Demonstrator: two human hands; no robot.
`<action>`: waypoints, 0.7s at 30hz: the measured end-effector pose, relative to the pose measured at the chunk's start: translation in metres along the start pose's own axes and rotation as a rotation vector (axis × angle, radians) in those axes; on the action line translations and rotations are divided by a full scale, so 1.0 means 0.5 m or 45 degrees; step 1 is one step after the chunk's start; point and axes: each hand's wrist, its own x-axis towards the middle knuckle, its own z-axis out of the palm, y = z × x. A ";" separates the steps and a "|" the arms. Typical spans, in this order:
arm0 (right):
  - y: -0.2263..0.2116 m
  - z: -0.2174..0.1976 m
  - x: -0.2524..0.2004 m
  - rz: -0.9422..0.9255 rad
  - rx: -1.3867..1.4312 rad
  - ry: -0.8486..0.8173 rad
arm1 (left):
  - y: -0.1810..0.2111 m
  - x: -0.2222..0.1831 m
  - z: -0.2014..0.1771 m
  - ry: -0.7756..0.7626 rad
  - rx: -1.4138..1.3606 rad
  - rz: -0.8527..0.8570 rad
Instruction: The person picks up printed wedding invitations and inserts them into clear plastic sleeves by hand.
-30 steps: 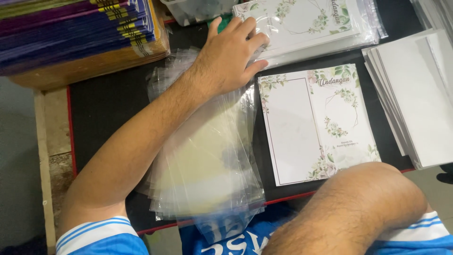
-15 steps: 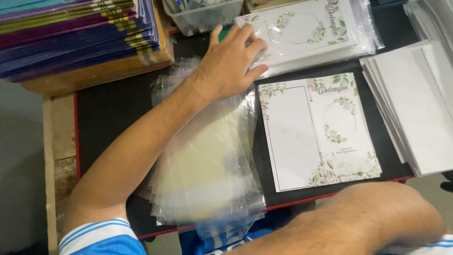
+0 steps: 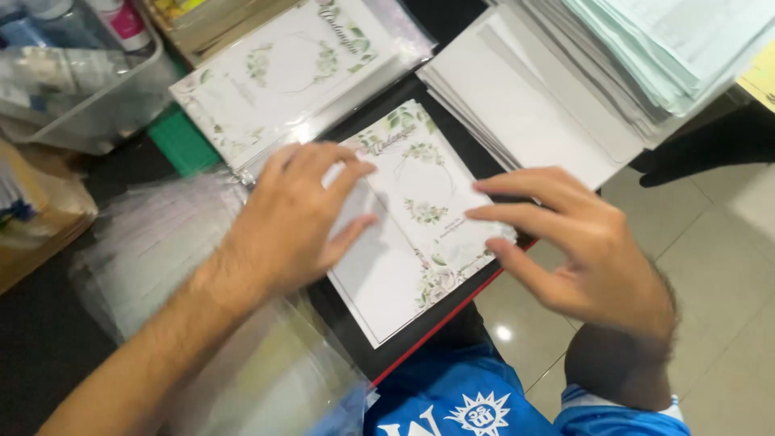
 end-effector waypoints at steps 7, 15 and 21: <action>0.125 0.010 -0.109 0.402 -0.486 0.198 | 0.160 -0.009 0.057 -0.026 0.093 0.259; 0.128 0.028 -0.137 0.504 -0.697 0.118 | 0.211 -0.032 0.084 0.048 0.331 0.238; 0.104 0.037 -0.133 0.498 -0.823 0.141 | 0.228 -0.061 0.084 0.177 0.391 0.327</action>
